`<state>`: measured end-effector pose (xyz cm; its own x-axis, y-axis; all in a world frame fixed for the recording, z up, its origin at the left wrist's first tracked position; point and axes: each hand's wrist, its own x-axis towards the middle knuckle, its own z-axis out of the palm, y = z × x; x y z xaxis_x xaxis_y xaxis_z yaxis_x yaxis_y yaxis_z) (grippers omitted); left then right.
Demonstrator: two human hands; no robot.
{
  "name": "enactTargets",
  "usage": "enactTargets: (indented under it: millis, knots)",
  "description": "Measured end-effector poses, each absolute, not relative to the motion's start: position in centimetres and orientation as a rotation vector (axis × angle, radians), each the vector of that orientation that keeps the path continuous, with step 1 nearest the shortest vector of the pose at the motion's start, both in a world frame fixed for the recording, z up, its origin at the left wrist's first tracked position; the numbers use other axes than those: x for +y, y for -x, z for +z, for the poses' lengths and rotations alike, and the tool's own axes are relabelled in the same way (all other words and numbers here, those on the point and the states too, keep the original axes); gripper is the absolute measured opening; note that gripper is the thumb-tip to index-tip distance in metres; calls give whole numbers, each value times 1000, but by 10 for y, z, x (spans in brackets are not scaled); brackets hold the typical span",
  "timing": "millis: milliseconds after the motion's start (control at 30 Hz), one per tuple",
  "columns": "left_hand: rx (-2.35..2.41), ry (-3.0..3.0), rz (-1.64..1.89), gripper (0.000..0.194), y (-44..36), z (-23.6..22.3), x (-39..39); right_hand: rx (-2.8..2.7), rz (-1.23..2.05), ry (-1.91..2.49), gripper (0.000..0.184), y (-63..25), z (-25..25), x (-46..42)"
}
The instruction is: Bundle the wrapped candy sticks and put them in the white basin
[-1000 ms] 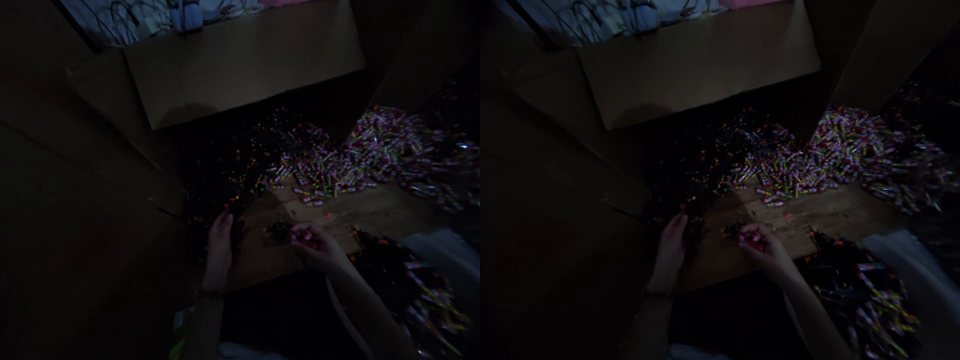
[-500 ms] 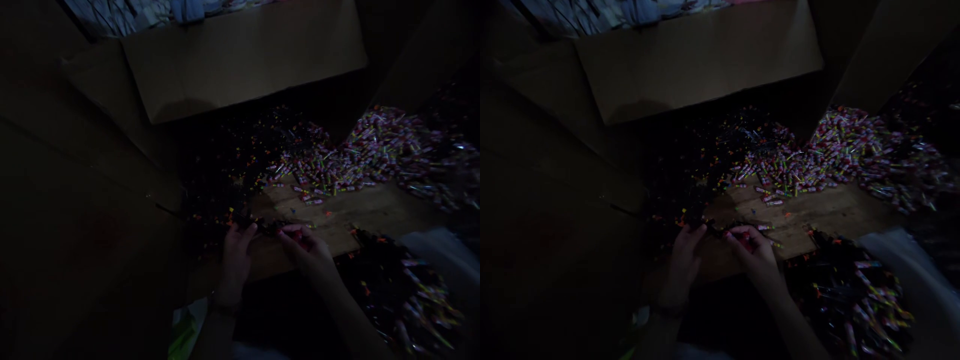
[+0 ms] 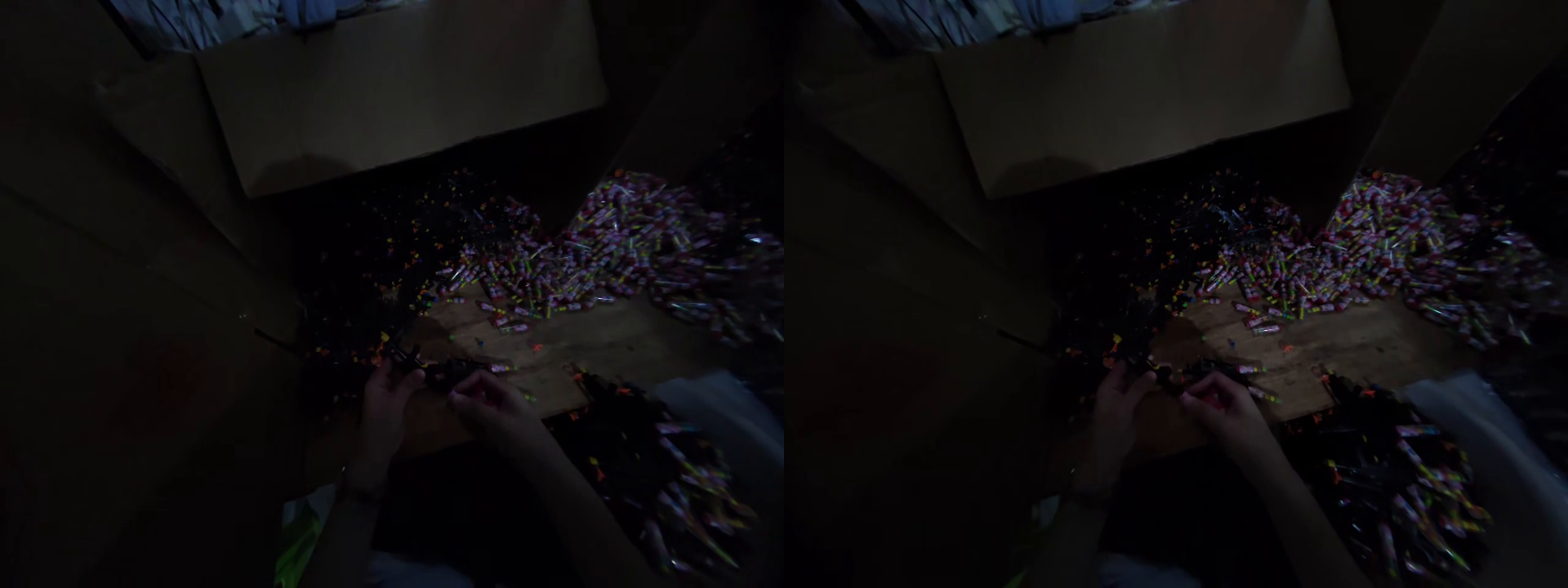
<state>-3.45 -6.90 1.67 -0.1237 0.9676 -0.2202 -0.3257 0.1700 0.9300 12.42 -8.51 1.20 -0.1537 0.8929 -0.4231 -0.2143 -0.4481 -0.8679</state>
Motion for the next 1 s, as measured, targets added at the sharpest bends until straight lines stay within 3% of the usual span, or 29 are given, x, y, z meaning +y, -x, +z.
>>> enactTargets:
  millis: [133, 267, 533, 800, 1000]
  knots:
    - [1093, -718, 1260, 49, 37, 15, -60, -892, 1767, 1264, 33, -129, 0, -83]
    - [996, -631, 1289, 63, 45, 14, -50, -1121, 1605, 1363, 32, -145, -4, -77]
    - [1157, -722, 1452, 42, 51, 7, -45, -1119, 1512, 1442, 34, -163, 2, -72]
    - [1148, -693, 1419, 43, 71, 10, -53, -1017, 1614, 1375, 32, -169, 5, -74]
    - [1044, -454, 1401, 32, 62, 20, -65, -794, 1917, 1199, 29, -166, -4, -73]
